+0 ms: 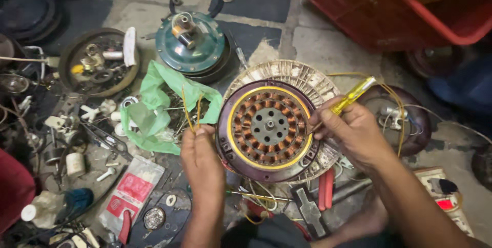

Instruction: The person sits on the floor of a cluttered repair workshop and winds yellow-insulated copper wire by hand around the slots of a fan motor stator, pressing each turn into place and working around the ring. They briefly count banknotes at the start, then continue winding the coil.

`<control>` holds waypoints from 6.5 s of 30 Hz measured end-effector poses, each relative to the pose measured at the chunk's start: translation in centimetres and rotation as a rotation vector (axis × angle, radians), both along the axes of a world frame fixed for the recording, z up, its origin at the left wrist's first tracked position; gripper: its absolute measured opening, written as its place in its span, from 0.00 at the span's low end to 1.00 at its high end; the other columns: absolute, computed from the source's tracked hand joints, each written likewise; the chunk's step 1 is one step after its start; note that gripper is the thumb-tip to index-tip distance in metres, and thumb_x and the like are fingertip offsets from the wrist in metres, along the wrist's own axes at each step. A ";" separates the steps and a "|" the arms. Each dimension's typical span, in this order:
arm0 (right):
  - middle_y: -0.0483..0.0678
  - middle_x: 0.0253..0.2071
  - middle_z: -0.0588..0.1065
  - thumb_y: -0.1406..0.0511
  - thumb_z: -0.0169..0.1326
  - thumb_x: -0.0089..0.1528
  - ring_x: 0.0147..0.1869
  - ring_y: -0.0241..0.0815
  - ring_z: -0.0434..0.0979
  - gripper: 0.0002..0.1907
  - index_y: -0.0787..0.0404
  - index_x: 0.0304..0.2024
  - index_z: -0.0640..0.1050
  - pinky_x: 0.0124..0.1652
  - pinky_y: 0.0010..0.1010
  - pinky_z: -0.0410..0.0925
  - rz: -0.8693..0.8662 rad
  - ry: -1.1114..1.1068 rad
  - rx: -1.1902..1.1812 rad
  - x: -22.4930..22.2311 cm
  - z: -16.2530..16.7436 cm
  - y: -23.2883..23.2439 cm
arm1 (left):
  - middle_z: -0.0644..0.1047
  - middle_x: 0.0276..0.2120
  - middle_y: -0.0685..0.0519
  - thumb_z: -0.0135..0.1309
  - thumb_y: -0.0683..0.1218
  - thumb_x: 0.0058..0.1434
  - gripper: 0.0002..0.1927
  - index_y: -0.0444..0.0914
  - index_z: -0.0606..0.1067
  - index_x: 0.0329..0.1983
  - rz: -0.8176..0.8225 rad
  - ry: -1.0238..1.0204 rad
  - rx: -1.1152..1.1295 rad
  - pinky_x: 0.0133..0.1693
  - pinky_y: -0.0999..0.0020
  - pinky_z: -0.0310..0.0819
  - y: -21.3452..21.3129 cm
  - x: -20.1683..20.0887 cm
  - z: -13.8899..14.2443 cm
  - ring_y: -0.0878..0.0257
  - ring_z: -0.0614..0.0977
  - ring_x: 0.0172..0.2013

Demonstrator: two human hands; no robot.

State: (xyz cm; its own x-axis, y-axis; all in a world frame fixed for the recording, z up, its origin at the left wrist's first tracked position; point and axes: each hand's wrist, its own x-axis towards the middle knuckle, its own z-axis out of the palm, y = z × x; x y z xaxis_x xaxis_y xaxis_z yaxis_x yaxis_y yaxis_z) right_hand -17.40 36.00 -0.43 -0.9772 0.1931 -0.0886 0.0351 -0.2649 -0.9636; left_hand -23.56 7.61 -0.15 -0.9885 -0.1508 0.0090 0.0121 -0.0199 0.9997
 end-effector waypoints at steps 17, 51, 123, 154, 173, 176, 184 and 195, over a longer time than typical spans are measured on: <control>0.50 0.35 0.80 0.67 0.54 0.68 0.28 0.32 0.74 0.06 0.66 0.40 0.75 0.29 0.24 0.71 -0.050 0.089 0.184 -0.4 -1.6 -2.0 | 0.66 0.26 0.63 0.67 0.41 0.57 0.18 0.41 0.65 0.30 0.049 0.063 -0.096 0.28 0.79 0.60 2.2 0.0 -1.1 0.75 0.64 0.26; 0.48 0.35 0.80 0.67 0.57 0.66 0.29 0.30 0.74 0.06 0.65 0.40 0.75 0.29 0.20 0.69 -0.115 0.101 0.188 -0.1 -1.6 -3.0 | 0.69 0.23 0.61 0.65 0.41 0.60 0.17 0.38 0.65 0.28 0.009 0.069 -0.207 0.26 0.78 0.64 2.0 0.3 -0.5 0.76 0.67 0.25; 0.45 0.31 0.78 0.66 0.58 0.66 0.28 0.30 0.74 0.06 0.63 0.40 0.75 0.27 0.22 0.70 -0.236 0.112 0.102 -0.6 0.7 -3.1 | 0.67 0.20 0.63 0.64 0.41 0.61 0.18 0.38 0.65 0.25 -0.062 0.076 -0.243 0.23 0.77 0.59 1.7 0.4 -0.3 0.77 0.64 0.22; 0.50 0.31 0.85 0.67 0.55 0.63 0.35 0.38 0.87 0.09 0.63 0.44 0.82 0.38 0.29 0.79 -0.240 -0.207 0.258 6.5 3.8 -10.6 | 0.77 0.29 0.46 0.50 0.43 0.71 0.10 0.30 0.74 0.43 -0.033 -0.033 0.512 0.35 0.63 0.75 1.4 6.6 2.6 0.58 0.79 0.29; 0.43 0.37 0.76 0.71 0.51 0.69 0.34 0.30 0.70 0.09 0.67 0.50 0.79 0.36 0.22 0.64 -0.393 0.024 0.350 6.1 -0.4 2.2 | 0.79 0.29 0.51 0.60 0.43 0.62 0.04 0.37 0.78 0.36 -0.151 0.334 -0.712 0.27 0.66 0.72 -5.4 2.3 7.2 0.59 0.81 0.24; 0.44 0.35 0.75 0.71 0.53 0.68 0.35 0.31 0.70 0.09 0.67 0.48 0.81 0.37 0.22 0.64 -0.335 0.039 0.506 6.1 -0.7 2.3 | 0.79 0.29 0.50 0.60 0.43 0.62 0.04 0.37 0.78 0.36 -0.153 0.303 -0.741 0.27 0.65 0.72 -5.2 2.1 6.8 0.58 0.80 0.24; 0.41 0.36 0.72 0.73 0.54 0.65 0.39 0.28 0.68 0.09 0.66 0.45 0.82 0.39 0.19 0.62 -0.275 0.107 0.664 5.8 0.6 1.3 | 0.80 0.30 0.49 0.60 0.43 0.61 0.04 0.37 0.79 0.36 -0.105 0.289 -0.806 0.28 0.65 0.74 -5.0 1.9 6.1 0.58 0.82 0.25; 0.40 0.32 0.70 0.76 0.55 0.60 0.31 0.24 0.66 0.10 0.66 0.43 0.82 0.31 0.16 0.60 -0.282 0.157 0.730 5.7 1.6 0.0 | 0.76 0.25 0.51 0.61 0.44 0.61 0.05 0.37 0.79 0.35 -0.094 0.257 -0.860 0.25 0.63 0.69 -4.9 1.9 6.3 0.59 0.76 0.21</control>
